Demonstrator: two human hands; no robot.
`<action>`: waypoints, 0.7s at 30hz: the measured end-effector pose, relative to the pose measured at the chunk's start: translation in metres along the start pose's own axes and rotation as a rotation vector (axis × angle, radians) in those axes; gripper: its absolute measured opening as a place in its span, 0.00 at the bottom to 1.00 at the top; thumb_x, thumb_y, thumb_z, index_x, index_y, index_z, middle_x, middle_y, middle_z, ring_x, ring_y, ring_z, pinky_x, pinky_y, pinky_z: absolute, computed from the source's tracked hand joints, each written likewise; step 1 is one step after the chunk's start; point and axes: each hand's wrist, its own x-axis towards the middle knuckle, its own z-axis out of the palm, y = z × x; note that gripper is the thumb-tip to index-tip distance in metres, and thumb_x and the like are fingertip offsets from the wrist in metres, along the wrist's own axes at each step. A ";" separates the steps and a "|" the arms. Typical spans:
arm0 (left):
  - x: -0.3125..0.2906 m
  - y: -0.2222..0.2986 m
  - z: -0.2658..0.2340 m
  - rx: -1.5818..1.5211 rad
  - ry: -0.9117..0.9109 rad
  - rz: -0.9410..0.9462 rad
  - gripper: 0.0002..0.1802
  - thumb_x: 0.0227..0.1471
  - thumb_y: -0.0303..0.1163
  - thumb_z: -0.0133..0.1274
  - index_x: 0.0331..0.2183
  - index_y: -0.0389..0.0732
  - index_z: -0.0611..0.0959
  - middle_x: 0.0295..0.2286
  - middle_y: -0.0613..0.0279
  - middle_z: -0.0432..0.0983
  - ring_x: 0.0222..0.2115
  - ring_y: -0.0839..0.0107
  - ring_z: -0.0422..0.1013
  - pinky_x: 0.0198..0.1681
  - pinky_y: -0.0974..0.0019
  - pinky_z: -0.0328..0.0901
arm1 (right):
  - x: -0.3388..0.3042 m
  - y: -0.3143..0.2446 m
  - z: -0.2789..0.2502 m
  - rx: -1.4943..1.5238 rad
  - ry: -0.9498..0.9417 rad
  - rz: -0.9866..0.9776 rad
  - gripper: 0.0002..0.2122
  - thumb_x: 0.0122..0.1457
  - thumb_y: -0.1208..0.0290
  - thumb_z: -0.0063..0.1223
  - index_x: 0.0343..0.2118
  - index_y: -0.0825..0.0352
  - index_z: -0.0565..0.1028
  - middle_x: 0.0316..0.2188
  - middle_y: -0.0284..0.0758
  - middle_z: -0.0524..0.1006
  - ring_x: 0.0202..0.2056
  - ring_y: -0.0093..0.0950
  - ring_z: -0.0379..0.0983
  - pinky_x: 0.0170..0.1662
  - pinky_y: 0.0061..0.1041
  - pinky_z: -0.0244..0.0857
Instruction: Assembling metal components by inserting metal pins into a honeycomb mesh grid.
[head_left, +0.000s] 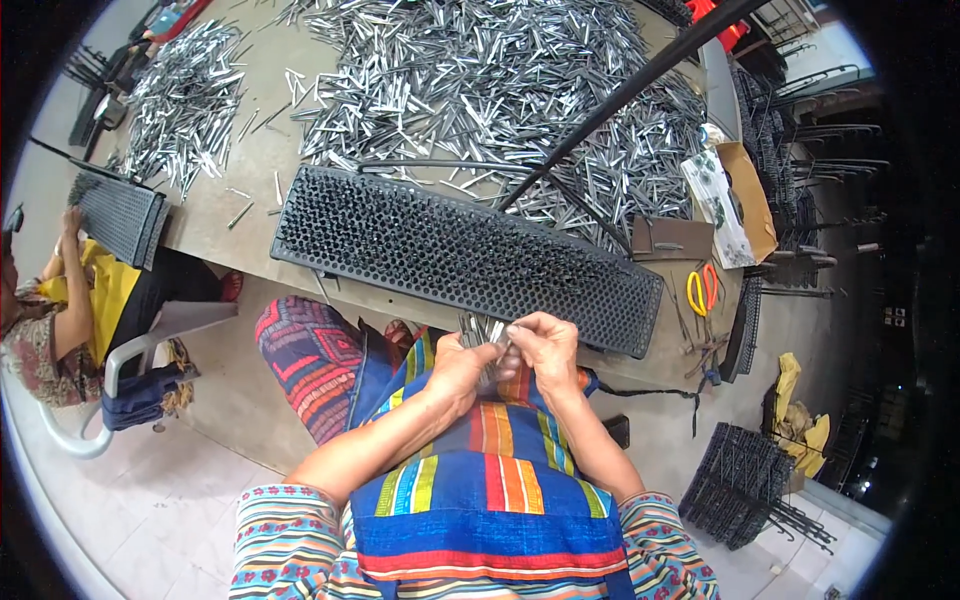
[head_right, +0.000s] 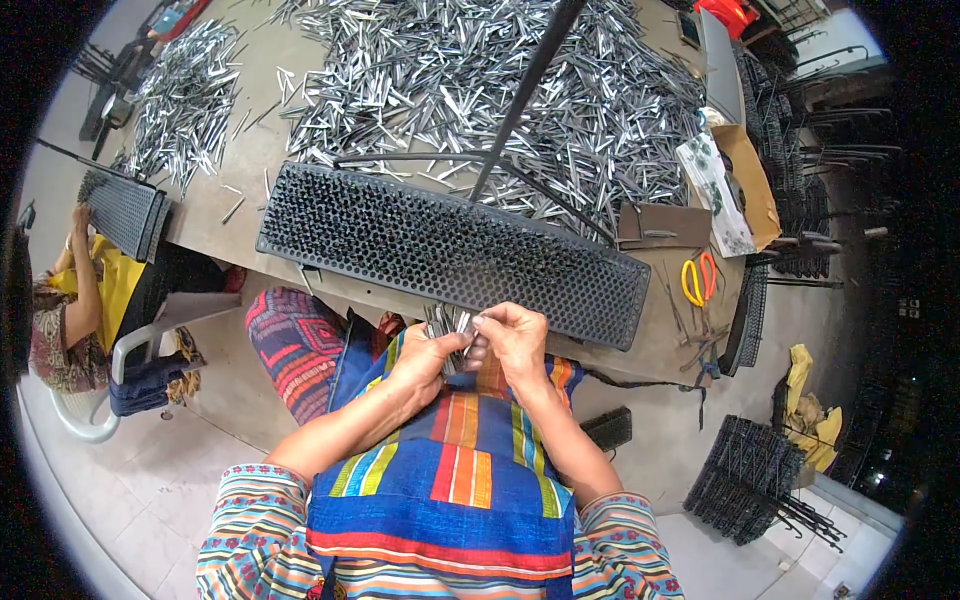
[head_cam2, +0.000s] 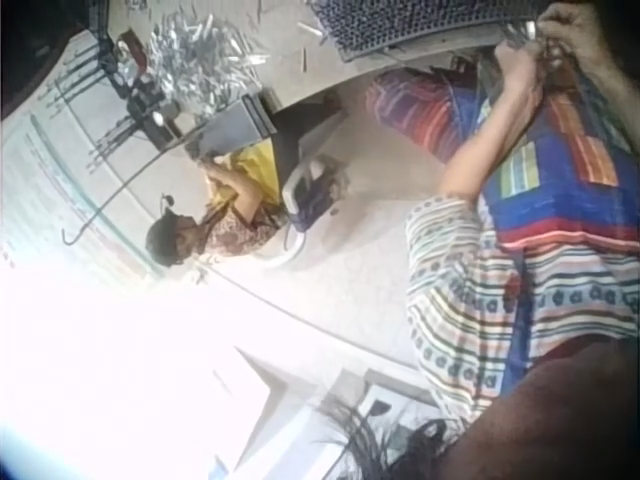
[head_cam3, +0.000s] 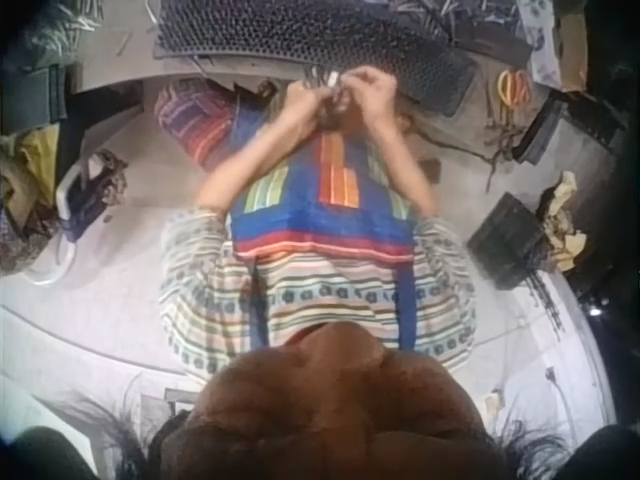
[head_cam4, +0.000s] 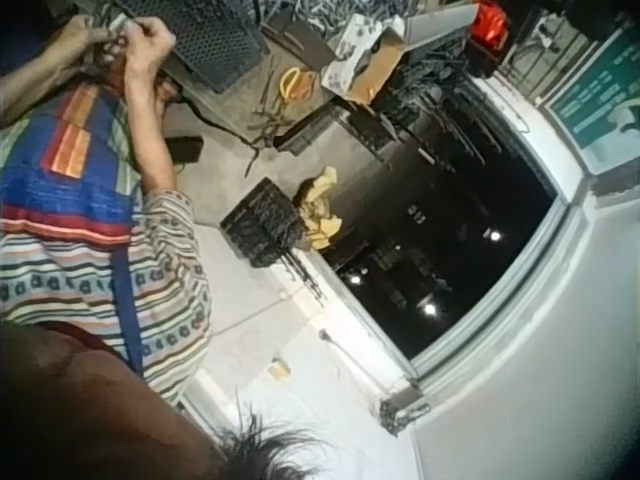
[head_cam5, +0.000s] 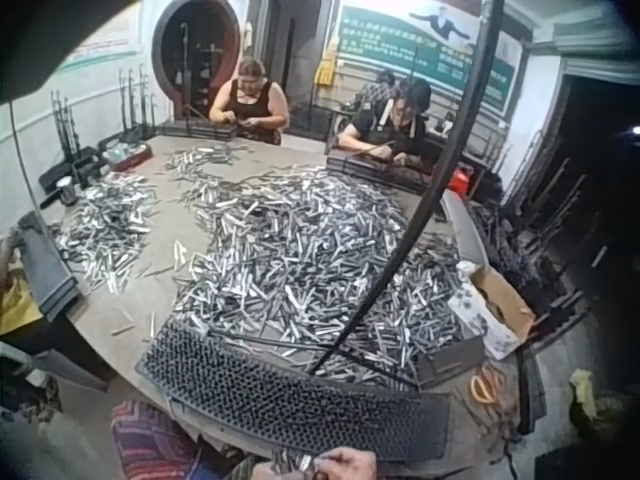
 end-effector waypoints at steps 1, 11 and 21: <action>0.001 0.000 0.002 0.003 0.009 0.011 0.07 0.48 0.20 0.54 0.34 0.33 0.79 0.27 0.57 0.79 0.24 0.69 0.76 0.25 0.68 0.74 | 0.000 0.001 0.000 -0.004 0.048 -0.026 0.02 0.52 0.80 0.56 0.25 0.73 0.76 0.20 0.33 0.77 0.20 0.17 0.70 0.22 0.17 0.64; 0.002 -0.001 0.014 0.026 0.065 0.075 0.05 0.49 0.20 0.52 0.32 0.35 0.79 0.25 0.59 0.78 0.21 0.70 0.74 0.23 0.68 0.71 | 0.000 -0.001 -0.006 -0.016 -0.025 -0.001 0.04 0.53 0.79 0.57 0.24 0.73 0.74 0.17 0.32 0.75 0.17 0.18 0.69 0.19 0.18 0.64; 0.005 -0.007 0.007 0.064 0.025 0.048 0.06 0.49 0.20 0.52 0.33 0.36 0.79 0.26 0.59 0.79 0.22 0.71 0.75 0.22 0.69 0.71 | 0.005 0.002 -0.012 0.056 0.077 0.023 0.02 0.52 0.80 0.58 0.25 0.70 0.76 0.18 0.29 0.75 0.15 0.13 0.63 0.18 0.13 0.56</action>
